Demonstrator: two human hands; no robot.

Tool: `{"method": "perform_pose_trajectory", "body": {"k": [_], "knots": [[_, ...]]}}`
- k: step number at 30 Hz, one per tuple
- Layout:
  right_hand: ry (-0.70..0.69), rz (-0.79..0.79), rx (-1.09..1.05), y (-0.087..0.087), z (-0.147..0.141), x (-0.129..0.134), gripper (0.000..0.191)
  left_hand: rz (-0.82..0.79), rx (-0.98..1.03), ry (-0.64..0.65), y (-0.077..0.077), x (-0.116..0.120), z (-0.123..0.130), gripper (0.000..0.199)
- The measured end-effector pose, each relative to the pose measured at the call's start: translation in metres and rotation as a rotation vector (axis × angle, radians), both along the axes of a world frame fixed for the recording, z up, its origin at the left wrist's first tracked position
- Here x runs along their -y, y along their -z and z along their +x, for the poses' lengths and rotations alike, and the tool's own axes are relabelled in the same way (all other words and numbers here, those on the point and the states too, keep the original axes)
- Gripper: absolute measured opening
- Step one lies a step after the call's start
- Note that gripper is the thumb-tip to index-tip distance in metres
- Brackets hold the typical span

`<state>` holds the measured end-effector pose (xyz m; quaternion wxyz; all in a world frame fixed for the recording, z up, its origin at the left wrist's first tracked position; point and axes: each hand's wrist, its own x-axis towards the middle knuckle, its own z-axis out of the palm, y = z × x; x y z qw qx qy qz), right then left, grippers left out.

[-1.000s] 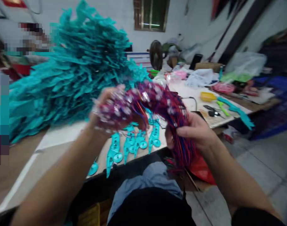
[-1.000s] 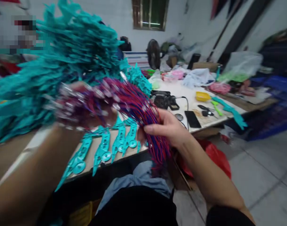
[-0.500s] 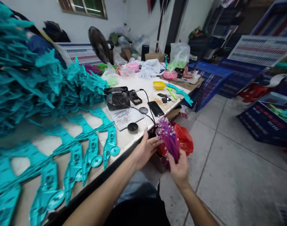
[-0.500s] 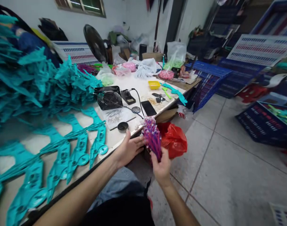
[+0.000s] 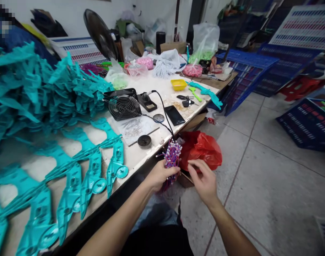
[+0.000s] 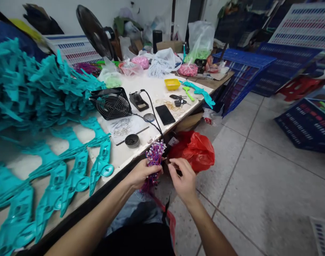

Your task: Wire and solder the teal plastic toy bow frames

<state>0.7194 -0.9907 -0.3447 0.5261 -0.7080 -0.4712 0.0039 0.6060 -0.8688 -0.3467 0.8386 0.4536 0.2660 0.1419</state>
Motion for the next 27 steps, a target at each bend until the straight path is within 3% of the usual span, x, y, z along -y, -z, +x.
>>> {"method": "perform_pose_trajectory", "body": {"k": [4, 9, 12, 16, 18, 22, 25, 27], "knots": [[-0.127, -0.144, -0.242, 0.000, 0.001, -0.026, 0.019, 0.111, 0.003, 0.008, 0.006, 0.000, -0.006, 0.044], [-0.161, -0.056, -0.640, 0.014, -0.011, -0.035, 0.024, 0.064, 0.044, 0.067, 0.008, -0.007, -0.020, 0.050], [-0.189, -0.102, -0.491, 0.012, -0.016, -0.032, 0.022, 0.147, 0.000, 0.043, 0.012, -0.004, -0.018, 0.046], [-0.124, -0.169, -0.269, 0.007, -0.015, -0.034, 0.017, 0.194, 0.033, -0.003, 0.018, 0.005, -0.007, 0.051], [-0.121, -0.167, -0.396, 0.010, -0.011, -0.036, 0.019, 0.149, 0.008, 0.004, 0.024, 0.007, -0.004, 0.053], [-0.125, -0.112, -0.676, 0.022, -0.005, -0.038, 0.028, 0.084, -0.015, 0.044, 0.042, 0.007, -0.007, 0.036], [-0.146, -0.053, -0.635, 0.027, -0.002, -0.034, 0.025, -0.061, 0.052, 0.010, 0.048, 0.004, -0.014, 0.042], [-0.164, -0.009, -0.435, 0.028, -0.004, -0.027, 0.018, -0.208, 0.076, -0.045, 0.047, 0.002, -0.017, 0.047]]}}
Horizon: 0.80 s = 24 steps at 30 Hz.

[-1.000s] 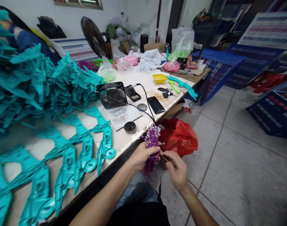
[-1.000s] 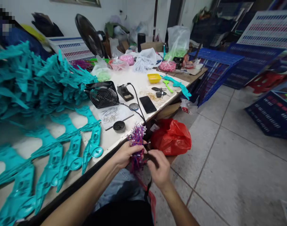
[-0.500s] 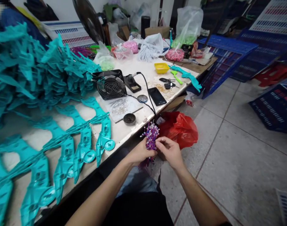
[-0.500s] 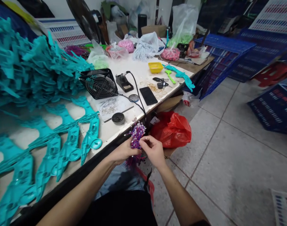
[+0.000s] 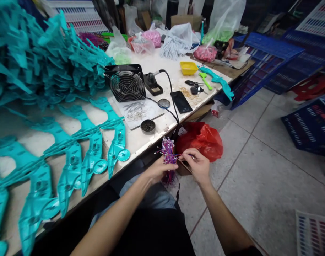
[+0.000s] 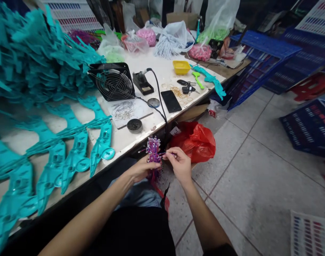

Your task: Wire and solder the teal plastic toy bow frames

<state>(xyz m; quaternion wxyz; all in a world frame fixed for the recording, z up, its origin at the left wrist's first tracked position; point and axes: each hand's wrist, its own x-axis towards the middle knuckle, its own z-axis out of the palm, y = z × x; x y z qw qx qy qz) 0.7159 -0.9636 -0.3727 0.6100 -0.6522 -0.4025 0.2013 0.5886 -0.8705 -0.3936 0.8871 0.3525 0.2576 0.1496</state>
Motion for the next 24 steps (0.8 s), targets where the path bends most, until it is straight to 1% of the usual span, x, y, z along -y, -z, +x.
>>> {"method": "perform_pose_trajectory", "body": {"k": [2, 3, 4, 6, 8, 9, 10, 12, 13, 14, 16, 18, 20, 22, 24], "knots": [[-0.041, 0.050, 0.266, 0.000, -0.005, 0.010, 0.010, -0.106, -0.033, -0.071, -0.004, -0.002, 0.001, 0.046], [-0.090, 0.060, 0.385, 0.001, -0.009, 0.015, 0.009, -0.119, -0.053, -0.108, -0.005, -0.002, 0.002, 0.046], [-0.148, 0.065, 0.480, 0.002, -0.013, 0.020, 0.011, -0.104, -0.065, -0.135, -0.007, -0.002, 0.005, 0.045], [-0.269, 0.074, 0.599, 0.004, -0.020, 0.029, 0.016, -0.027, -0.076, -0.146, -0.007, 0.000, 0.009, 0.044], [-0.351, 0.074, 0.608, 0.004, -0.021, 0.033, 0.014, 0.056, -0.089, -0.123, -0.006, 0.002, 0.011, 0.042], [-0.337, 0.060, 0.575, 0.003, -0.020, 0.033, 0.013, 0.095, -0.099, -0.107, -0.005, 0.003, 0.011, 0.041], [-0.286, 0.036, 0.536, 0.002, -0.017, 0.032, 0.012, 0.138, -0.110, -0.091, -0.004, 0.004, 0.011, 0.039], [-0.147, -0.020, 0.509, -0.001, -0.008, 0.025, 0.014, 0.229, -0.125, -0.049, -0.003, 0.005, 0.009, 0.036], [-0.101, -0.047, 0.545, -0.003, -0.003, 0.021, 0.015, 0.275, -0.124, -0.025, -0.003, 0.005, 0.008, 0.036], [-0.094, -0.068, 0.613, -0.003, 0.001, 0.017, 0.016, 0.316, -0.122, -0.004, -0.003, 0.005, 0.007, 0.037], [-0.170, -0.107, 0.794, -0.003, 0.007, 0.010, 0.019, 0.373, -0.123, 0.025, -0.004, 0.005, 0.007, 0.037], [-0.248, -0.158, 0.959, -0.002, 0.010, 0.005, 0.021, 0.421, -0.136, 0.042, -0.005, 0.003, 0.007, 0.033], [-0.299, -0.207, 1.058, -0.001, 0.010, 0.002, 0.022, 0.485, -0.143, 0.063, -0.006, 0.001, 0.007, 0.028], [-0.311, -0.227, 1.083, 0.000, 0.010, 0.000, 0.021, 0.548, -0.136, 0.086, -0.007, -0.002, 0.007, 0.024], [-0.291, -0.182, 1.011, 0.001, 0.011, -0.002, 0.019, 0.557, -0.132, 0.114, -0.009, -0.004, 0.006, 0.022]]}}
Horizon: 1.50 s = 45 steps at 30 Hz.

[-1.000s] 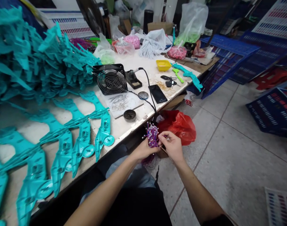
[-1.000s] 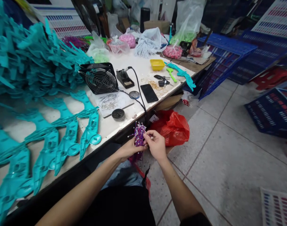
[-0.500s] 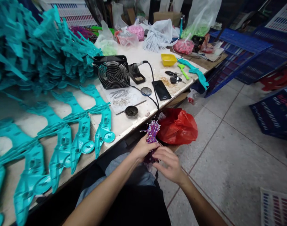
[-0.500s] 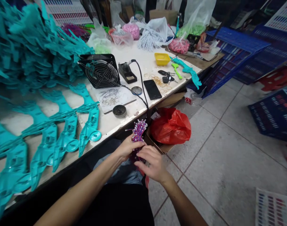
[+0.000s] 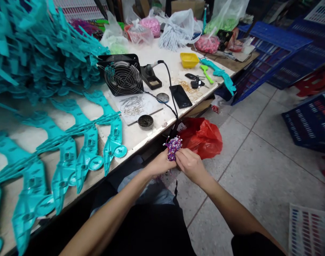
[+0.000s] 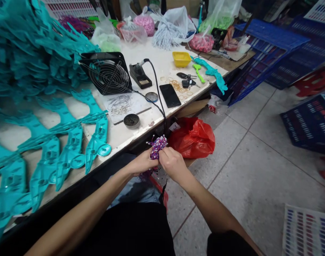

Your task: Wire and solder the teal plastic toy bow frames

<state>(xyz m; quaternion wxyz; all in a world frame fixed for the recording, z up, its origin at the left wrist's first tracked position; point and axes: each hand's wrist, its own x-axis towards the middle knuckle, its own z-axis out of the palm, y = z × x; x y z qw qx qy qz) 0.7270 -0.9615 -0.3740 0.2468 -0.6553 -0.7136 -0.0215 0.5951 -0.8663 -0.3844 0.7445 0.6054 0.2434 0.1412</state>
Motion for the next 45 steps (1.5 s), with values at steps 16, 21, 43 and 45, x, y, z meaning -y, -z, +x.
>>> {"method": "perform_pose_trajectory", "body": {"k": [16, 21, 43, 45], "knots": [[-0.033, -0.131, -0.755, -0.021, 0.027, 0.002, 0.013, -0.203, -0.050, 0.138, -0.013, -0.026, -0.029, 0.043], [-0.137, -0.176, -0.277, -0.041, 0.022, -0.018, 0.020, 0.550, -0.347, 0.248, -0.005, -0.011, -0.014, 0.035], [0.644, 0.224, -0.853, 0.008, 0.132, -0.065, 0.030, -0.475, 0.307, -0.258, -0.045, -0.024, -0.045, 0.030], [0.677, 0.236, -0.698, -0.020, 0.159, -0.107, 0.034, -0.534, 0.361, -0.259, -0.053, -0.021, -0.040, 0.026]]}}
